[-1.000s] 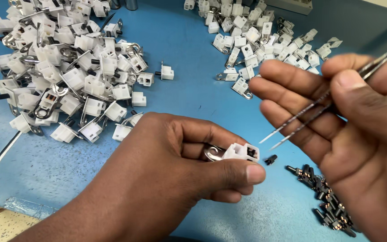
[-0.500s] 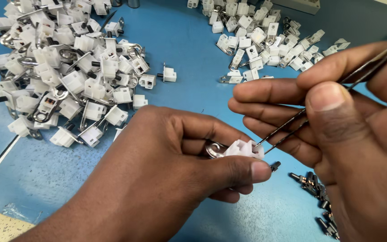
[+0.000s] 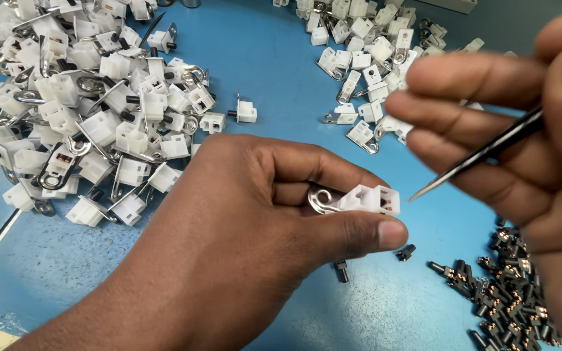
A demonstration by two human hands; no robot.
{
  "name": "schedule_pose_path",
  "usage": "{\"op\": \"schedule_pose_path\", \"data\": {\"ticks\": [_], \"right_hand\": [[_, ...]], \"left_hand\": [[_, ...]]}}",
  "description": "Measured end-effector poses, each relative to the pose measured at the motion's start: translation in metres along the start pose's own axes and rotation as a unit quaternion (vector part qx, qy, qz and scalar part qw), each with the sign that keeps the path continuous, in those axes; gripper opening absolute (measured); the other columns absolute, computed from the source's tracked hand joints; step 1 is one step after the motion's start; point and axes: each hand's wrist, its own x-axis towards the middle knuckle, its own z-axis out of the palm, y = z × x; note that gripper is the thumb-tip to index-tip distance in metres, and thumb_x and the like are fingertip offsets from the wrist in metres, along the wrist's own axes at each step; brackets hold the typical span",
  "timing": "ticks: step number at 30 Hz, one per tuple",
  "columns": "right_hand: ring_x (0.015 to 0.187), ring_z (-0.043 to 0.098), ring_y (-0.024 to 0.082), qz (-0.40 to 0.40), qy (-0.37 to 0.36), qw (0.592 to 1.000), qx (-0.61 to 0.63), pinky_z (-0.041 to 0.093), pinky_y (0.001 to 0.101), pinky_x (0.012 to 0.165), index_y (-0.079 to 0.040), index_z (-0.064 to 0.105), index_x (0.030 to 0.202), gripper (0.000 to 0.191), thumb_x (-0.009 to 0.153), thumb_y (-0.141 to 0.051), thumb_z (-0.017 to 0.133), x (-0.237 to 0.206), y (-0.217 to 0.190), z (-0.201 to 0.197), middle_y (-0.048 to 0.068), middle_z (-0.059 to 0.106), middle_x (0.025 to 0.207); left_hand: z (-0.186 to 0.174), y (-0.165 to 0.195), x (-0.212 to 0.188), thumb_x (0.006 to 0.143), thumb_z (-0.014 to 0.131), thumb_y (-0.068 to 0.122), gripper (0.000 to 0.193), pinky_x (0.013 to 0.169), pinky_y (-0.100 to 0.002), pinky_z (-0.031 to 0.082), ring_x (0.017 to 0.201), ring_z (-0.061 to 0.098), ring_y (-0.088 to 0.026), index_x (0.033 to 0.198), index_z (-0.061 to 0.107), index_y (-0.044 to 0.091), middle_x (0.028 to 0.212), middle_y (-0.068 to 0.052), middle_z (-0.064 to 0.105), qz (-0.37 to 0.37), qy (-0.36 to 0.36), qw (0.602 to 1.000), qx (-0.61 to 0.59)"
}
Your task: The person repeatedly picks up white plastic electrical components and uses a small screwdriver to insert and tighten metal pins into them. The person handles the components one at a time, placing finished units back on the blue work surface.
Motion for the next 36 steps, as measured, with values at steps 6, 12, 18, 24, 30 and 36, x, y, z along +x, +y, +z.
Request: {"op": "schedule_pose_path", "data": {"ticks": [6,12,18,24,30,36], "right_hand": [[0.113,0.074,0.025,-0.151,-0.067,0.986,-0.012,0.062,0.0356,0.086,-0.015,0.038,0.124,0.033,0.107,-0.042,0.038,-0.016,0.02,-0.017,0.016,0.074,0.12],[0.106,0.076,0.024,-0.228,0.015,0.973,-0.045,0.065,0.0348,0.091,-0.007,0.043,0.123,0.031,0.112,-0.036,0.04,-0.052,-0.027,0.032,0.017,0.073,0.111],[0.099,0.078,0.023,-0.161,-0.017,0.986,-0.03,0.066,0.0377,0.084,-0.005,0.049,0.12,0.02,0.108,-0.02,0.045,-0.059,-0.01,0.022,0.013,0.074,0.105],[0.083,0.066,0.023,0.002,0.016,0.98,0.2,0.06,0.0362,0.073,-0.001,0.057,0.118,0.016,0.107,-0.011,0.052,-0.017,0.021,0.014,0.012,0.067,0.094],[0.076,0.064,0.023,-0.072,-0.032,0.901,-0.427,0.047,0.0363,0.07,-0.007,0.068,0.126,0.036,0.097,-0.028,0.074,0.041,0.061,0.034,0.005,0.066,0.085],[0.075,0.06,0.016,0.091,-0.047,0.96,-0.26,0.047,0.0327,0.066,-0.002,0.072,0.112,0.036,0.092,-0.032,0.073,0.049,0.074,0.035,0.007,0.074,0.085]], "left_hand": [[0.0,0.005,-0.002,0.071,0.09,0.039,0.034,0.038,-0.032,0.032,0.04,0.038,-0.007,0.095,0.085,0.015,0.045,0.004,0.048,-0.013,0.048,0.996,0.078],[0.005,0.001,-0.008,0.08,0.086,0.029,0.031,0.061,-0.025,0.06,0.064,0.068,-0.005,0.098,0.086,0.004,0.069,0.001,0.078,0.048,0.003,0.998,-0.044],[-0.001,-0.011,-0.013,0.082,0.085,0.027,0.027,0.067,-0.026,0.063,0.072,0.073,-0.007,0.099,0.088,0.006,0.079,-0.003,0.083,0.019,-0.017,1.0,-0.004],[-0.022,-0.004,-0.007,0.084,0.086,0.031,0.025,0.06,-0.035,0.059,0.069,0.069,-0.017,0.11,0.087,0.028,0.086,-0.001,0.078,-0.057,0.115,0.955,0.266],[-0.133,-0.027,0.012,0.094,0.081,0.026,0.04,0.075,-0.043,0.055,0.092,0.072,-0.031,0.131,0.072,0.015,0.113,-0.018,0.074,0.13,0.329,0.75,0.559],[-0.128,-0.02,0.011,0.09,0.084,0.032,0.041,0.082,-0.047,0.053,0.092,0.071,-0.035,0.125,0.075,0.012,0.121,-0.013,0.073,0.245,0.288,0.697,0.61]]}}
